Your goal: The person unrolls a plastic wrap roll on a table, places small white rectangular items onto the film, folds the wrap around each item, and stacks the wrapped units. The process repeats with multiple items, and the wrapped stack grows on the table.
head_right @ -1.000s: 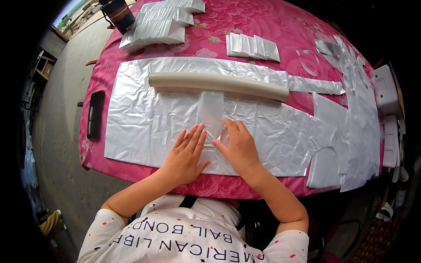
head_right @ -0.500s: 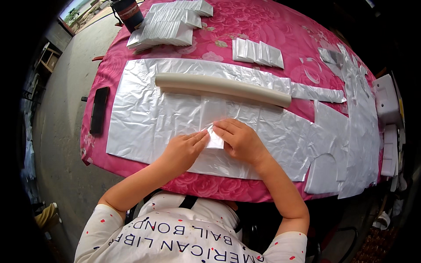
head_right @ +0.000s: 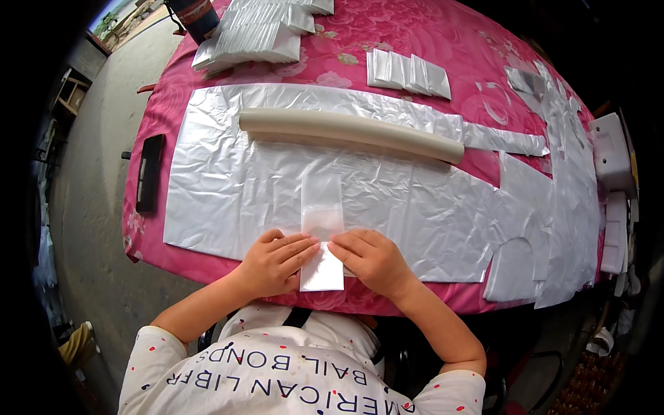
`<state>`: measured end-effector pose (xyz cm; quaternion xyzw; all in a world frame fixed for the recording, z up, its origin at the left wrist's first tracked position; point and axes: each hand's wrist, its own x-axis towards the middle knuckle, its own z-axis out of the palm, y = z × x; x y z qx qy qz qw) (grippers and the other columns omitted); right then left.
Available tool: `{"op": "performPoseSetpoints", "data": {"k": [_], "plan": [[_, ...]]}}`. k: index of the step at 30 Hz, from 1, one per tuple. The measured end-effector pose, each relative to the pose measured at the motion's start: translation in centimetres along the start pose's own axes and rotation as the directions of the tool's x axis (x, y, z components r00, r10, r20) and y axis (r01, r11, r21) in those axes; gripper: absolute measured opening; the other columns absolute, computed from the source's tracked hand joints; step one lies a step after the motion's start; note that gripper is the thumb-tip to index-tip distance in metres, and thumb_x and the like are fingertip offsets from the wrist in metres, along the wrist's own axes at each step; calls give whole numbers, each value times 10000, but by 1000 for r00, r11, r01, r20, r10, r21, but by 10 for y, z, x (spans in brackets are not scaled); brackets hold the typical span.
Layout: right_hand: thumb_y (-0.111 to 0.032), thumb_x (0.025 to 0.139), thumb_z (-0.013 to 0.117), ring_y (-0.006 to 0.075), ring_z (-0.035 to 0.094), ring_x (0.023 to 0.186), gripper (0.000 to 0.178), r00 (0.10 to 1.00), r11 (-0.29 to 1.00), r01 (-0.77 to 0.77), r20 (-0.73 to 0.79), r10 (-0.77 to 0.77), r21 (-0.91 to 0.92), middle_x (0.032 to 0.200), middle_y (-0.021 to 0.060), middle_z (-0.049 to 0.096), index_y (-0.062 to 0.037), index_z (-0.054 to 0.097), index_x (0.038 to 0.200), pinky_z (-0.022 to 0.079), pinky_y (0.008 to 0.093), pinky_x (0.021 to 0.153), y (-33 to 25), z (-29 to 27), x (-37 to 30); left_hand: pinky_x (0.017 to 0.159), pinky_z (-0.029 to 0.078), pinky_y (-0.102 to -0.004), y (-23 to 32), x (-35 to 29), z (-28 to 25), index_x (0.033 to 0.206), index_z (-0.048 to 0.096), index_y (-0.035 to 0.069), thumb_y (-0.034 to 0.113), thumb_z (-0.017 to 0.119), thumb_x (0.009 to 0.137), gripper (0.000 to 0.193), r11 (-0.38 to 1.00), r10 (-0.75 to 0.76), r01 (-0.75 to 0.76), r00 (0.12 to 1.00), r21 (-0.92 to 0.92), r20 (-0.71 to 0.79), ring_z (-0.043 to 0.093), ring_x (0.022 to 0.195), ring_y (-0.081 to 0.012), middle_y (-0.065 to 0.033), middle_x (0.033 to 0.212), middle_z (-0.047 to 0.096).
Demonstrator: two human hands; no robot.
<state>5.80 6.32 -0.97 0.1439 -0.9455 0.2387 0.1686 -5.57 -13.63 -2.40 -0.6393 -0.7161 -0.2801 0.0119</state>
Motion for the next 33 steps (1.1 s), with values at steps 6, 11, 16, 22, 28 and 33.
{"op": "performPoseSetpoints", "data": {"k": [6, 11, 16, 22, 28, 33], "plan": [[-90, 686, 610, 208, 591, 832, 237, 999, 998, -28, -44, 30, 51, 947, 35, 633, -66, 657, 917, 484, 319, 738, 5, 5, -1, 807, 443, -330, -2, 0, -2, 1115, 588, 56, 69, 589, 710, 405, 999, -9, 9, 1000, -35, 0, 581, 1029, -171, -62, 1149, 598], [-86, 681, 610, 203, 595, 804, 239, 997, 999, -24, -70, 26, 35, 931, 32, 643, -64, 658, 914, 484, 316, 703, 3, 3, 2, 822, 440, -338, -7, -1, 0, 1117, 590, 52, 74, 578, 745, 374, 999, 25, -25, 999, -21, -26, 571, 1057, -185, -68, 1177, 582], [-92, 696, 622, 204, 596, 778, 228, 996, 996, -39, -77, 45, 79, 929, 43, 650, -60, 662, 919, 483, 312, 673, 5, 3, 2, 805, 442, -330, -7, 1, 1, 1113, 592, 49, 90, 588, 752, 363, 1000, 21, -21, 999, -16, -28, 586, 1033, -182, -72, 1142, 603], [-150, 790, 628, 218, 590, 655, 176, 909, 842, -408, 64, 413, 353, 783, 110, 650, -29, 672, 910, 454, 306, 590, 11, 1, 11, 683, 454, -312, -4, 14, -3, 1137, 566, 41, 70, 645, 725, 420, 988, -109, 101, 991, -113, -73, 640, 840, -187, -62, 946, 665], [-182, 861, 588, 75, 563, 544, 224, 614, 475, -779, 343, 710, 411, 625, 24, 605, 30, 657, 842, 433, 224, 520, 15, -7, 38, 578, 462, -310, -4, 25, 2, 1301, 406, 11, 66, 641, 783, 571, 787, -560, 518, 827, -335, -36, 617, 611, -233, -92, 755, 662], [-213, 860, 591, 74, 577, 530, 252, 398, 264, -913, 543, 739, 311, 607, 33, 603, 20, 648, 783, 432, 222, 496, 21, -18, 60, 553, 460, -272, -10, 39, -2, 1355, 329, 3, 64, 636, 799, 638, 647, -683, 636, 728, -421, 50, 596, 549, -191, -109, 713, 653]]}}
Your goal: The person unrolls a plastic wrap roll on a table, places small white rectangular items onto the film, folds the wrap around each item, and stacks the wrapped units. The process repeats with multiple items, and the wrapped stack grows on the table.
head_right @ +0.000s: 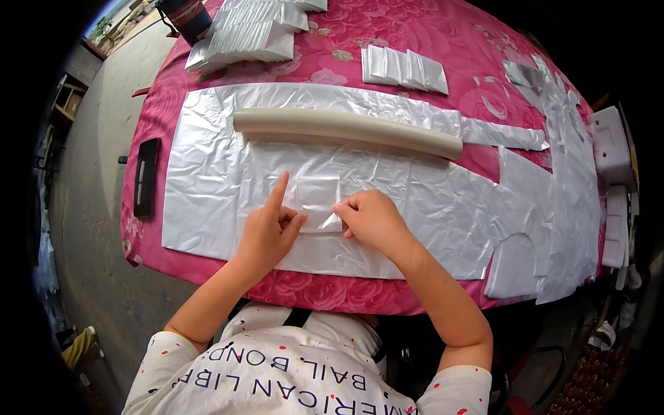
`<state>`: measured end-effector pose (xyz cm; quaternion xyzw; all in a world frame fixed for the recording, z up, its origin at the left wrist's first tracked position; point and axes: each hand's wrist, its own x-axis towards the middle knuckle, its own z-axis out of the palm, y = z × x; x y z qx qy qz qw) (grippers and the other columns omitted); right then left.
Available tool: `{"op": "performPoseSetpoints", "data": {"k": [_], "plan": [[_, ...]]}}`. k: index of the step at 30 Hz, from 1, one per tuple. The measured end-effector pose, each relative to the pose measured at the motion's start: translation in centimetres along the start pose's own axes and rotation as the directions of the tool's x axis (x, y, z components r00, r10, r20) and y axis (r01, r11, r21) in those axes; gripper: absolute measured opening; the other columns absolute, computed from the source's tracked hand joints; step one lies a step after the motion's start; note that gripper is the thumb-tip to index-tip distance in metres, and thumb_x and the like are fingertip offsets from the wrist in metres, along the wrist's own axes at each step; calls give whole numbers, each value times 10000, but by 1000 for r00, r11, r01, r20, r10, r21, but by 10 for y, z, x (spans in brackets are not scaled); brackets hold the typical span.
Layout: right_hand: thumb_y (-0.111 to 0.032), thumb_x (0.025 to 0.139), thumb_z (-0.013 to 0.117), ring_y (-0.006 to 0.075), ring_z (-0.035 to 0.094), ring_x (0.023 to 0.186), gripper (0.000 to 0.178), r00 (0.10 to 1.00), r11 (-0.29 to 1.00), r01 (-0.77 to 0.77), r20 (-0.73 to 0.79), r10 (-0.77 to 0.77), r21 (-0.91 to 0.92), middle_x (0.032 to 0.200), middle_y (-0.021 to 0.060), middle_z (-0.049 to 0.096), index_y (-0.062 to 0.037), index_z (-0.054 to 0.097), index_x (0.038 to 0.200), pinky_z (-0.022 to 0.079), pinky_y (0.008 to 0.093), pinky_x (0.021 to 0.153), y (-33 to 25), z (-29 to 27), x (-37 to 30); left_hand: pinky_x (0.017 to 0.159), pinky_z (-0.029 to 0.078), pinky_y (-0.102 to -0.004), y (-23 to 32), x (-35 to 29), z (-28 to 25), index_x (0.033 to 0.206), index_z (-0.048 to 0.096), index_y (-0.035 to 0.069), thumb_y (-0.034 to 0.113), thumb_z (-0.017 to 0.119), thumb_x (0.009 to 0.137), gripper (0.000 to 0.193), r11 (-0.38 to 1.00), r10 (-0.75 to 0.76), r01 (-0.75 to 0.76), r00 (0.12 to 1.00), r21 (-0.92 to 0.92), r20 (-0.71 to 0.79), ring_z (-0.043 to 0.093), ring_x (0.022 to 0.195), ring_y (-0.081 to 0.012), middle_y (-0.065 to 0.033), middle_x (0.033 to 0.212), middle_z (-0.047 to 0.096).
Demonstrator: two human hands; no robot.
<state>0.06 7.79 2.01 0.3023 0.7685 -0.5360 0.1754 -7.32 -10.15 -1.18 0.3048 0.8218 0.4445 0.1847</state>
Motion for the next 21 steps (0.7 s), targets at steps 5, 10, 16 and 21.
{"op": "performPoseSetpoints", "data": {"k": [5, 10, 16, 21], "plan": [[-227, 862, 588, 76, 577, 521, 262, 1000, 1000, -11, -21, 11, 7, 599, 35, 600, 11, 648, 772, 425, 214, 487, 1, 3, 3, 546, 456, -259, 2, 10, -5, 1348, 330, -17, 74, 636, 800, 634, 985, -142, 147, 988, -86, 61, 589, 541, -134, -102, 680, 641], [-229, 859, 588, 81, 570, 511, 274, 1000, 1000, -26, -5, 26, -10, 585, 33, 586, 8, 632, 729, 429, 218, 490, 0, 2, 5, 649, 488, -314, 5, 7, -6, 1340, 345, -18, 71, 644, 776, 644, 964, 171, -154, 983, 217, -64, 614, 741, -212, -175, 1056, 579], [-201, 848, 578, 90, 565, 502, 286, 999, 1000, -19, 41, 19, 0, 576, 38, 580, 10, 612, 657, 438, 225, 495, 0, -2, 15, 1026, 284, -432, 15, 0, 17, 1342, 291, -71, 264, 635, 783, 737, 761, 465, -480, 873, 436, 150, 337, 1264, -339, -214, 1360, 361], [-188, 837, 571, 92, 561, 492, 284, 999, 998, -42, 31, 41, 40, 573, 41, 582, 11, 606, 637, 439, 225, 490, 0, -1, 15, 1098, 34, -500, 9, 4, 35, 1363, 173, -122, 527, 544, 794, 940, 760, 335, -385, 923, 524, 192, 120, 1374, -367, -262, 1437, 205]]}}
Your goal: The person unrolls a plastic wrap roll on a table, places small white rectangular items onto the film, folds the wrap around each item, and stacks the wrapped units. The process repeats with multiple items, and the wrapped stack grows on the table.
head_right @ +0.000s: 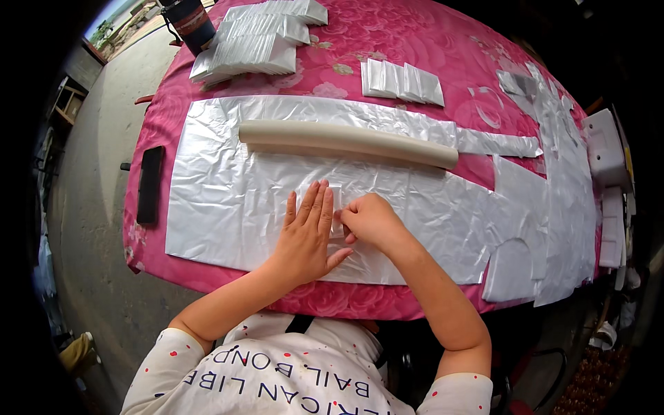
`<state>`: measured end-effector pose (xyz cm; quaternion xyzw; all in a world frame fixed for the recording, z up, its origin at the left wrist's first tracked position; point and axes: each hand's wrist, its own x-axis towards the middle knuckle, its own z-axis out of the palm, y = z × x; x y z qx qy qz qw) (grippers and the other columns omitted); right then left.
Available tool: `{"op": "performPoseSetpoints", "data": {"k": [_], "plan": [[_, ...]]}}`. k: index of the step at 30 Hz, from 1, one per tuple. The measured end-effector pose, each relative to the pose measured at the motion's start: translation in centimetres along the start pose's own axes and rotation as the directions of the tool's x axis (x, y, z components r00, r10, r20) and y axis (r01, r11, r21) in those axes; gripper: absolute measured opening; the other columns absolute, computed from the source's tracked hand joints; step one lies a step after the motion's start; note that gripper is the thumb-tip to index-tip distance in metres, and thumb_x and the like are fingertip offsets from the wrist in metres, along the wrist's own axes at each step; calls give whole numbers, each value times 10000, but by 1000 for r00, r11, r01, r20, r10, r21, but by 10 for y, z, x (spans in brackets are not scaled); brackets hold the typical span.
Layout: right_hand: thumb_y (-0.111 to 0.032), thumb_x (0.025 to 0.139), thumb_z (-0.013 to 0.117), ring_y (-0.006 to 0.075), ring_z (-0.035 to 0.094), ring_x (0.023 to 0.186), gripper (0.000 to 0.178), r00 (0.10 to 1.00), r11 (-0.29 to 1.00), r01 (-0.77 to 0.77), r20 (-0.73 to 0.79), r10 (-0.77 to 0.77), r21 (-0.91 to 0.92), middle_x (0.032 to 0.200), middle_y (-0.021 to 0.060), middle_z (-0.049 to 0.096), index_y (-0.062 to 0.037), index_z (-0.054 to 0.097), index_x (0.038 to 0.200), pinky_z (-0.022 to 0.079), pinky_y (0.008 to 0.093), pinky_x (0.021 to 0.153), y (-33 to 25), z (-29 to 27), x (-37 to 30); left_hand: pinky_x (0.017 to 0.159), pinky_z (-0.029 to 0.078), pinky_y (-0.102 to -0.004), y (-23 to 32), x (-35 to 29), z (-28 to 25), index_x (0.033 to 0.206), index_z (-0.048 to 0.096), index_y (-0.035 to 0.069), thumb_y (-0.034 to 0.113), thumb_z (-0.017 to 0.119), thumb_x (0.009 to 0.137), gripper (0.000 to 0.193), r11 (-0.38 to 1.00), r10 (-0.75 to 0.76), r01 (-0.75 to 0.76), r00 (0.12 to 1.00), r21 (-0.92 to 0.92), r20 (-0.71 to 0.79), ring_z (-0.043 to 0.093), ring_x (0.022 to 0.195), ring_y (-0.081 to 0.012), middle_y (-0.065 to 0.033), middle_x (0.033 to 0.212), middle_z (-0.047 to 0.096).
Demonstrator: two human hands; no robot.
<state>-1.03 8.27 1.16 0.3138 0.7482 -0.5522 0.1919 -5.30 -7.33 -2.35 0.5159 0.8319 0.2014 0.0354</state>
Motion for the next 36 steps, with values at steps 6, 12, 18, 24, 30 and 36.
{"op": "performPoseSetpoints", "data": {"k": [6, 12, 18, 24, 30, 36], "plan": [[-206, 790, 586, 146, 610, 508, 250, 997, 998, 13, -73, -18, -63, 568, 85, 604, 2, 627, 658, 460, 281, 511, 5, 6, -3, 1098, 12, -499, -8, -2, 8, 1366, 123, -131, 627, 525, 747, 1058, 1000, 4, -4, 1000, -15, 0, 93, 1374, -387, -291, 1438, 160], [-242, 699, 687, 257, 592, 567, 216, 907, 906, 171, -296, -298, -387, 600, 105, 605, -52, 600, 644, 463, 348, 545, 13, 21, -22, 1102, 15, -488, -9, -3, 15, 1375, 108, -115, 625, 548, 725, 1078, 1000, 11, -11, 999, -6, -30, 85, 1377, -384, -284, 1446, 143], [-276, 671, 725, 269, 595, 582, 253, 908, 874, 136, -294, -298, -466, 588, 90, 599, -66, 592, 626, 459, 361, 552, 18, 13, -34, 1094, -25, -508, -9, -3, 8, 1375, 127, -119, 605, 575, 716, 1077, 999, 3, -3, 1000, -47, -8, 32, 1382, -379, -278, 1460, 96], [-233, 715, 687, 228, 611, 775, 230, 781, 707, 244, -297, -549, -664, 848, 88, 641, -51, 631, 845, 470, 352, 695, 16, 21, -40, 1082, -43, -510, -30, -40, -16, 1402, 110, -72, 537, 569, 768, 992, 988, -48, 25, 988, -151, -147, -27, 1390, -350, -252, 1479, 14], [-287, 800, 627, 310, 410, 1210, 512, 479, 305, 537, -13, -878, -787, 1276, 157, 472, -10, 495, 1210, 274, 439, 1038, 7, 44, 0, 917, 438, -314, -33, -138, -49, 1211, 501, -23, 54, 551, 864, 359, 184, -267, 360, 914, -914, 307, 569, 1052, -208, -155, 1156, 578], [-457, 883, 451, 321, 163, 1366, 677, 645, 478, 615, 51, -763, -628, 1449, 189, 239, -12, 311, 1374, 94, 456, 1106, 3, 121, -6, 821, 502, -287, -21, -194, -41, 1105, 560, -20, 93, 537, 898, 237, -316, -480, 679, 489, -663, 729, 622, 924, -164, -133, 1103, 610]]}}
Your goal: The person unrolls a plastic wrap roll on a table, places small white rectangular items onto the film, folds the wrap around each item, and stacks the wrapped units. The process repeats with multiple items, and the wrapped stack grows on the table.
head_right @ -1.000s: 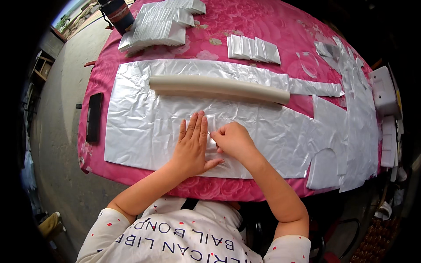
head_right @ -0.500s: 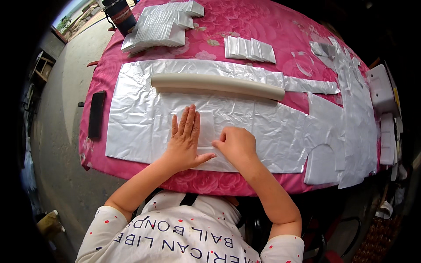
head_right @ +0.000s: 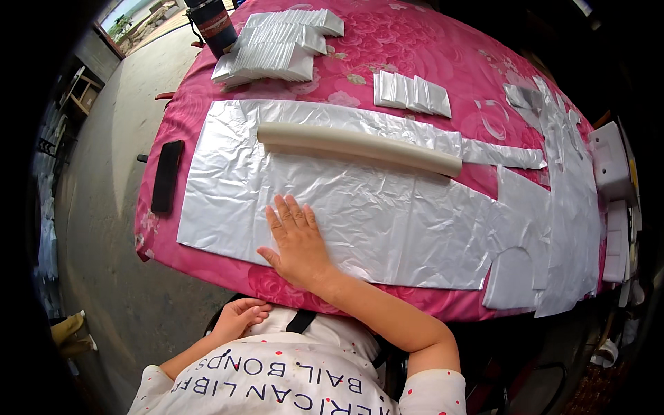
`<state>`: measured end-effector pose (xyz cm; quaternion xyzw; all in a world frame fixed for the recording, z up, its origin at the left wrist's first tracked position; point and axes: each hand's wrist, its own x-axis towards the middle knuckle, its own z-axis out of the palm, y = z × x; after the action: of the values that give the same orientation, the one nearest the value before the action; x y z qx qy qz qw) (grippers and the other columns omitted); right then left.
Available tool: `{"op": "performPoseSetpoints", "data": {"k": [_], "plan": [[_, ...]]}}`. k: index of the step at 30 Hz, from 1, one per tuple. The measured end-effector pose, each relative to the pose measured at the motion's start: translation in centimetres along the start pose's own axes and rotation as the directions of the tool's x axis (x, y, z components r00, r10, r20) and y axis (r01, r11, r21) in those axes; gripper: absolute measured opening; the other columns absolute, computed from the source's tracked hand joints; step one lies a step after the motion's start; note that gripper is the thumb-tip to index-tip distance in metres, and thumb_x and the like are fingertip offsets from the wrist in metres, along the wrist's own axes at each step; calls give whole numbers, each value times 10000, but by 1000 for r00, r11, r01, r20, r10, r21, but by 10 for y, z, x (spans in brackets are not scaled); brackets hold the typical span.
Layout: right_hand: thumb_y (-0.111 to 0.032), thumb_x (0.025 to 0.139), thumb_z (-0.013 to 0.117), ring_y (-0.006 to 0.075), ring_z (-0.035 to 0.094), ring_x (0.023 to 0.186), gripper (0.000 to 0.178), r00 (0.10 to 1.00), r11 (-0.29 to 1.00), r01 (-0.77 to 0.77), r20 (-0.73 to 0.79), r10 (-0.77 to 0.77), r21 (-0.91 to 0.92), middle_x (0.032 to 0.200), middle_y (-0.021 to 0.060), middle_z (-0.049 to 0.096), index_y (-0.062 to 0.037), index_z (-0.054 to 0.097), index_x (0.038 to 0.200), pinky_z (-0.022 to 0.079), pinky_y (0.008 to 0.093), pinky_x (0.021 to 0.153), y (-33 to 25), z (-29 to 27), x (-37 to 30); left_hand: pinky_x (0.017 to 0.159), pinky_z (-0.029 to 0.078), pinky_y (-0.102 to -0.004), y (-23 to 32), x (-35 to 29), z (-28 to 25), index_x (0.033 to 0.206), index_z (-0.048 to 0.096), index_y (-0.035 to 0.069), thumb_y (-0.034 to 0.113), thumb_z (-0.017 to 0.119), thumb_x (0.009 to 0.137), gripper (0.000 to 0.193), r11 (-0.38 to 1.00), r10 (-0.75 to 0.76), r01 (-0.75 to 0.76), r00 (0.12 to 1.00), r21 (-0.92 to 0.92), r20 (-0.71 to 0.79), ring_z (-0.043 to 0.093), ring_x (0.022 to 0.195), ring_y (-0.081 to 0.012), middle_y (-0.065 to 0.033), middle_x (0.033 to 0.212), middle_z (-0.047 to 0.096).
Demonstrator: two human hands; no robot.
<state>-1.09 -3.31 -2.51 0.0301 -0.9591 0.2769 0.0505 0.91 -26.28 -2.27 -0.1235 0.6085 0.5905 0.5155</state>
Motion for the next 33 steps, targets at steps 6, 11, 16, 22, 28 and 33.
{"op": "performPoseSetpoints", "data": {"k": [6, 11, 16, 22, 28, 33], "plan": [[-478, 907, 406, 333, 43, 1390, 730, 946, 945, 71, 279, -165, 319, 1489, 192, 109, -23, 168, 1425, 28, 474, 1101, -73, 41, -25, 696, 512, -268, 1, 8, -3, 989, 571, -42, 164, 519, 907, 228, 933, -50, 8, 993, -361, -106, 623, 787, -153, -91, 922, 636], [-265, 843, 540, 310, 77, 1393, 507, 937, 912, 277, 124, -325, 302, 1445, 181, 243, -28, 441, 1280, -83, 584, 1051, -71, 2, -22, 574, 512, -283, 30, -13, -18, 830, 642, -10, 100, 623, 800, 115, 852, 189, -147, 981, 502, -33, 638, 675, -146, -79, 797, 653], [-95, 769, 562, 245, 333, 1289, 27, 886, 881, 457, 145, -440, -119, 1131, 63, 545, -92, 569, 795, 14, 551, 1093, -40, -47, -11, 569, 510, -291, 114, -15, 31, 767, 678, 73, 92, 719, 653, 122, -44, 593, -560, 651, 827, 473, 645, 690, -218, -57, 856, 675], [-92, 722, 693, 235, 542, 847, 146, 970, 962, 122, -236, -63, 244, 786, 50, 576, -83, 627, 851, 405, 375, 892, 70, -139, 26, 839, 478, -330, 198, 48, 62, 1138, 569, 50, 191, 717, 748, 440, 188, 684, -730, 577, 657, 446, 575, 1050, -259, -117, 1187, 573], [-103, 812, 653, 115, 582, 809, 297, 572, 530, -139, -369, 732, 836, 927, 92, 633, 62, 560, 1041, 460, 244, 712, 253, -199, 70, 910, 437, -336, 275, 179, 120, 1264, 424, -53, 294, 627, 848, 578, 459, 643, -662, 708, 593, 292, 503, 1156, -256, -198, 1228, 514], [-268, 759, 678, 270, 621, 863, 447, 448, 641, -653, -476, 757, 404, 981, 178, 631, 44, 553, 1053, 476, 345, 763, 308, -197, 75, 893, 431, -336, 297, 249, 184, 1223, 470, -17, 330, 572, 874, 504, 717, 536, -484, 843, 501, 48, 510, 1110, -233, -145, 1201, 529]]}}
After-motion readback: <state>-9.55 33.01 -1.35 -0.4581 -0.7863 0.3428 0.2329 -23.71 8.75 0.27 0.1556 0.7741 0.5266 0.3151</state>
